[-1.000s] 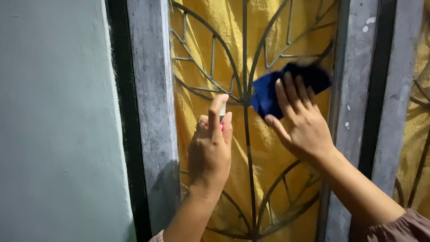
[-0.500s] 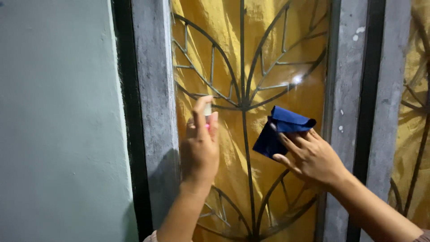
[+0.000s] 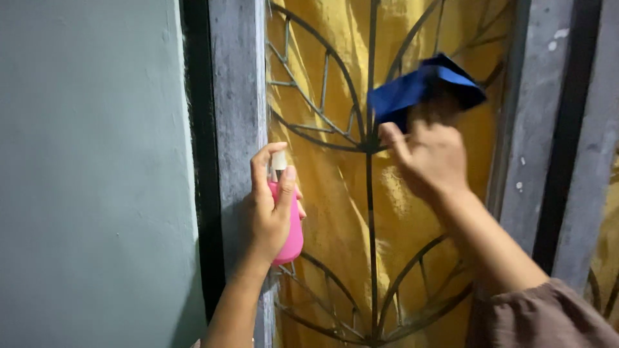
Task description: Cleaning the glass panes of a window using a spray bottle and a cloth.
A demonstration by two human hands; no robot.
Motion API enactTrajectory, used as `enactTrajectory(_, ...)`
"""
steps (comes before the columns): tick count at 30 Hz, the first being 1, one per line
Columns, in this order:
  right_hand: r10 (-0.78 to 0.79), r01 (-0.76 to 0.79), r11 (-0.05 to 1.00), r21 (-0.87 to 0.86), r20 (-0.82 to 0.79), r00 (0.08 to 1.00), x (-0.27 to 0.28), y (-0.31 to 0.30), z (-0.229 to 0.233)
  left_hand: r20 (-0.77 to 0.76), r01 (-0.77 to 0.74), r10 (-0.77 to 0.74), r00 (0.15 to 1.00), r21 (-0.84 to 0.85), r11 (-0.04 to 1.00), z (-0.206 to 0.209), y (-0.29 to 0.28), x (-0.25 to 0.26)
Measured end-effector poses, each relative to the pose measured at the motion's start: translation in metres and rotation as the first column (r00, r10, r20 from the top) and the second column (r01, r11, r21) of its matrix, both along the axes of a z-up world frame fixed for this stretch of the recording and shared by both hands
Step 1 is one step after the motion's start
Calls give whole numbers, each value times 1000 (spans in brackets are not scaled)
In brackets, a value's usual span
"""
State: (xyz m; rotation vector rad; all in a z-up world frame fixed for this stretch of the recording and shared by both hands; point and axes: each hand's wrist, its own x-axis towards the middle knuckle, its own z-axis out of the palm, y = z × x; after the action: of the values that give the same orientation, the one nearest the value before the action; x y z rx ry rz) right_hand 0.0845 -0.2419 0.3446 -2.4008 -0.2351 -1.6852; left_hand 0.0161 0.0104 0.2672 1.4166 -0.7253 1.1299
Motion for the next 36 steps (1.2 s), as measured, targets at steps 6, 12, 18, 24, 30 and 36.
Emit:
enactTrajectory(6, 413, -276, 873, -403, 306, 858, -30, 73, -15, 52, 294, -293, 955, -13, 956, -6, 10, 12)
enactTrajectory(12, 627, -288, 582, -760, 194, 755, -40, 72, -6, 17, 409, -409, 912, -6, 912, -2, 21, -1)
enactTrajectory(18, -52, 46, 984, -171, -33, 998, -51, 32, 57, -40, 389, -389, 920, -17, 921, 1, 20, -8)
enactTrajectory(24, 286, -73, 886, -458, 417, 863, -9, 58, 13, -4, 386, -386, 922, 22, 922, -1, 20, 2)
enactTrajectory(30, 555, -391, 570, -723, -13, 832, -41, 64, -57, -35, 426, -426, 904, -1, 905, -2, 21, 6)
enactTrajectory(36, -242, 122, 904, -409, -256, 936, -41, -13, -13, -54, 456, -455, 889, 7, 890, -1, 22, -2)
